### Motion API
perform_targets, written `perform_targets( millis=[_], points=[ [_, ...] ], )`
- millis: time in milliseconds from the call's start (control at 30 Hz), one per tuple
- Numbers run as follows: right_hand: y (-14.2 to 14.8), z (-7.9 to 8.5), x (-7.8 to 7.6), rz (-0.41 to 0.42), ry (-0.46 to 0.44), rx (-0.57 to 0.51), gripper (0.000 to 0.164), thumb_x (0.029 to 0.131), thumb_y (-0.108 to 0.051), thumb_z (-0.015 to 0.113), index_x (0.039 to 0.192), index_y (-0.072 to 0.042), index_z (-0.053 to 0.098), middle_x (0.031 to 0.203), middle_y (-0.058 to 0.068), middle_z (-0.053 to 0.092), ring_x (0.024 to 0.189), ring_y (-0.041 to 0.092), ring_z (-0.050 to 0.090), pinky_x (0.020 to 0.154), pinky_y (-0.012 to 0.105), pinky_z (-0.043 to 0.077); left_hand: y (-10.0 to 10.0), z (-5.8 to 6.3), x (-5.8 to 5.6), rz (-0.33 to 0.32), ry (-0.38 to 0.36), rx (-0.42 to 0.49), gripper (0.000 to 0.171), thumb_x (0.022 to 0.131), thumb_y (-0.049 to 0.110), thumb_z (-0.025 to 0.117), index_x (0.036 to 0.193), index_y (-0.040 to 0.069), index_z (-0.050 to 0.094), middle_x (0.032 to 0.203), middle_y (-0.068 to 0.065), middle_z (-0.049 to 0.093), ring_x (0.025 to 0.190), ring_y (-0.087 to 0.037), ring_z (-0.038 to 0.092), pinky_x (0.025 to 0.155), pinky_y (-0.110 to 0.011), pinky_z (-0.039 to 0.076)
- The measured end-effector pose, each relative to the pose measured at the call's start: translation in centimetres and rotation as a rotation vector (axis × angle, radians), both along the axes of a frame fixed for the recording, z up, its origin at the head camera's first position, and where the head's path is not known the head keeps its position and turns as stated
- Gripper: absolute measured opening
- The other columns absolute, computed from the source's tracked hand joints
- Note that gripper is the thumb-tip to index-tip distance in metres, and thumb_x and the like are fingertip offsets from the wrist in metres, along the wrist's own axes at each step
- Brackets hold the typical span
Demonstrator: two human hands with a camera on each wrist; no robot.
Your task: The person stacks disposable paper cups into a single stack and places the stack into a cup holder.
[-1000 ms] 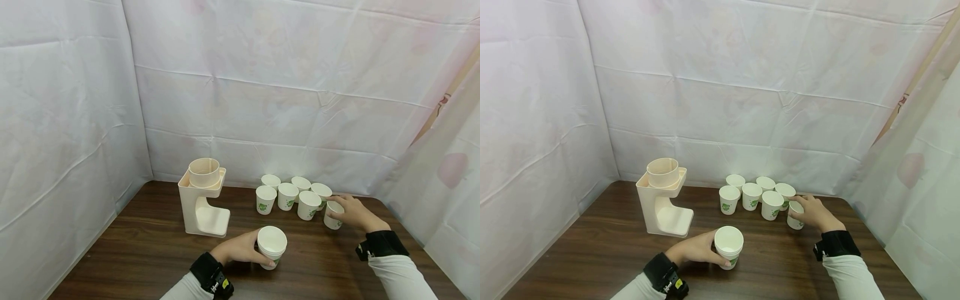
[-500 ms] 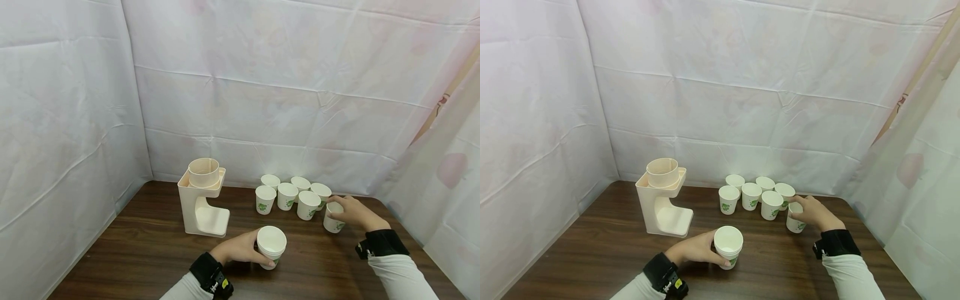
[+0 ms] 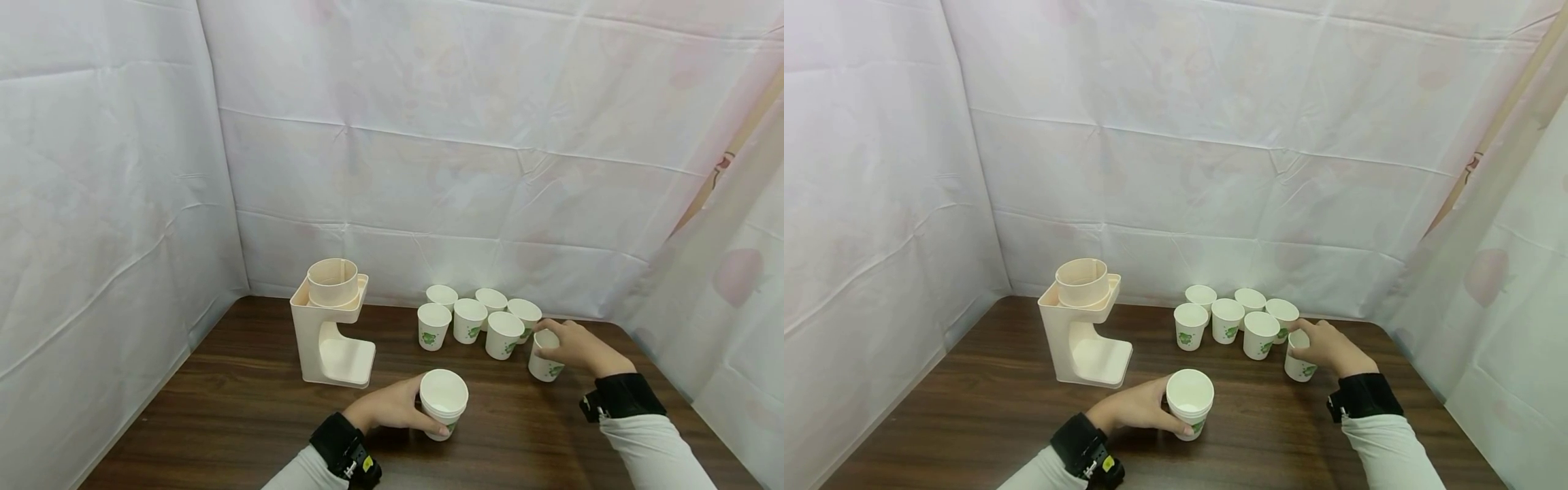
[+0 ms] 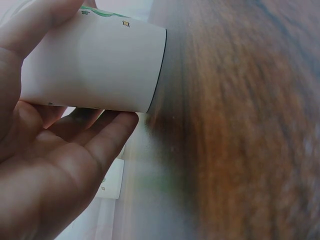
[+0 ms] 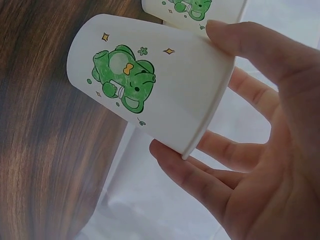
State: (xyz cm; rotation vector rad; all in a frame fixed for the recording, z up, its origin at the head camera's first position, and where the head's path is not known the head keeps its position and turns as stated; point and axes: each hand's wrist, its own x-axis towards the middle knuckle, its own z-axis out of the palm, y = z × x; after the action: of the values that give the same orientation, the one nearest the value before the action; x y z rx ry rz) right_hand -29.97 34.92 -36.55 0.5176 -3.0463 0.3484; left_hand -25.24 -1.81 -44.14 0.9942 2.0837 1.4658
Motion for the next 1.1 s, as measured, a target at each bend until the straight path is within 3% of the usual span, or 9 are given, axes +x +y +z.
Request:
perform_targets(
  millis=[367,700,1100],
  points=[
    [0.0,-0.2,0.0,-0.006,-0.012,-0.002,0.040,0.082,-0.033,0.069,0.114,-0.012,0.056,0.106,0.026,0.056,0.101,0.044,0.049,0.074,0.056,0.046,0.0,-0.1,-0.1,-0.008,0.010,-0.002,0.072,0.071,0.029,0.081,0.132,0.034,0.041,0.119,0.011,0.057,0.109,-0.007,0.051,0.098,-0.036,0.037],
    [-0.1,-0.2,0.3,-0.001,-0.009,0.010,0.054,0.086,-0.038,0.063,0.131,-0.011,0.050,0.113,0.030,0.051,0.102,0.043,0.049,0.074,0.058,0.045,0.0,-0.1,0.0,-0.011,0.010,-0.004,0.073,0.072,0.029,0.081,0.133,0.034,0.041,0.119,0.011,0.057,0.109,-0.007,0.050,0.098,-0.036,0.037],
    [-1.1,1.0,1.4,0.033,-0.011,0.032,0.044,0.087,-0.040,0.063,0.122,-0.014,0.056,0.107,0.022,0.057,0.100,0.040,0.050,0.073,0.055,0.045,0.0,-0.4,-0.2,-0.038,0.008,0.039,0.072,0.071,0.025,0.081,0.132,0.032,0.042,0.119,0.009,0.058,0.110,-0.008,0.051,0.100,-0.036,0.035]
  ],
)
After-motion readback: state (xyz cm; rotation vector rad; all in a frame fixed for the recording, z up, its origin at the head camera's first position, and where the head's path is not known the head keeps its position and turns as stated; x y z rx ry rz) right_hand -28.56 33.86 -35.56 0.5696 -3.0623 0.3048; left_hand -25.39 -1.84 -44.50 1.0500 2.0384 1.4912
